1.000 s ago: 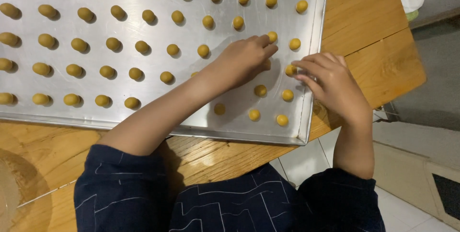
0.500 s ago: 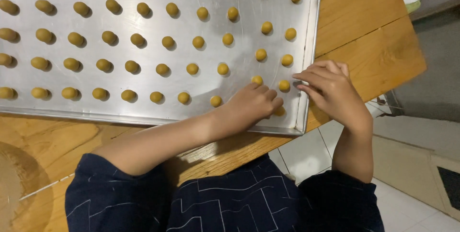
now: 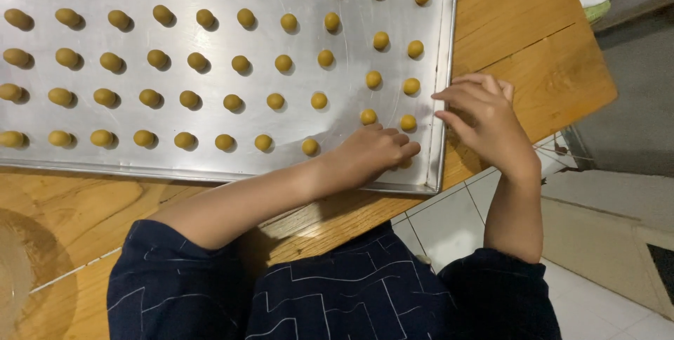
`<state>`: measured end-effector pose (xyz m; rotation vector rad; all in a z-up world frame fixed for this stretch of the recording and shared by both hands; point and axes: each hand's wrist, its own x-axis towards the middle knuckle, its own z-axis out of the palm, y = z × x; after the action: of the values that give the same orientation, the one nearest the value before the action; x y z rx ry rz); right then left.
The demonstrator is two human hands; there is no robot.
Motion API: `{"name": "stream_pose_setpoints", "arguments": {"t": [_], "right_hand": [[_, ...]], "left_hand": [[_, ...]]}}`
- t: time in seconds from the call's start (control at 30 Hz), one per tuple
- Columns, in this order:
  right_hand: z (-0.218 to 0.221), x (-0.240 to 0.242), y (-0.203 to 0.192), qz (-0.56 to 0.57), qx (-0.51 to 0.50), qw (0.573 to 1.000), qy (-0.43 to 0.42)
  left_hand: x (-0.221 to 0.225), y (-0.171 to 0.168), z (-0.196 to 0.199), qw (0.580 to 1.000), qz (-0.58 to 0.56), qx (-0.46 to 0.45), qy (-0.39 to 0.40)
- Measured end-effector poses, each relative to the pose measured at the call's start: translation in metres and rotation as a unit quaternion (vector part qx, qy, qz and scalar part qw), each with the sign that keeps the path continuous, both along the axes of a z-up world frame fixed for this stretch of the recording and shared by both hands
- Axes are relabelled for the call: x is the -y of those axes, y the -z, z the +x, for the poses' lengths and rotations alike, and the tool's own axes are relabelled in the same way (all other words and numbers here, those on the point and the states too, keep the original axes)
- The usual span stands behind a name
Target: Rolling small portions of dough into balls and arranging them on a baking tray.
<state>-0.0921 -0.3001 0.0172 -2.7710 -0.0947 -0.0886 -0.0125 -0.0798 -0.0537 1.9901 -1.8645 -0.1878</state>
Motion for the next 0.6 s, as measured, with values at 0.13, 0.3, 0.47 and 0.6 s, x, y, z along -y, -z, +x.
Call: {"name": "stream_pose_setpoints", "arguments": {"t": [0.13, 0.3, 0.47, 0.6], "right_hand": [[0.030, 0.026, 0.004, 0.003, 0.038, 0.999, 0.031], [0.100, 0.047, 0.014, 0.019, 0.099, 0.995, -0.010], [0.156, 0.059, 0.038, -0.032, 0.088, 0.996, 0.011], [0.165, 0.055, 0.033, -0.032, 0.046, 0.998, 0.021]], "left_hand": [[0.000, -0.047, 0.040, 0.997, -0.001, -0.059, -0.041], [0.041, -0.046, 0.126, 0.983, -0.075, -0.067, -0.151], [0.100, -0.004, 0.182, 0.968, -0.117, -0.009, -0.223], [0.128, 0.016, 0.193, 0.972, -0.056, 0.003, -0.228]]}}
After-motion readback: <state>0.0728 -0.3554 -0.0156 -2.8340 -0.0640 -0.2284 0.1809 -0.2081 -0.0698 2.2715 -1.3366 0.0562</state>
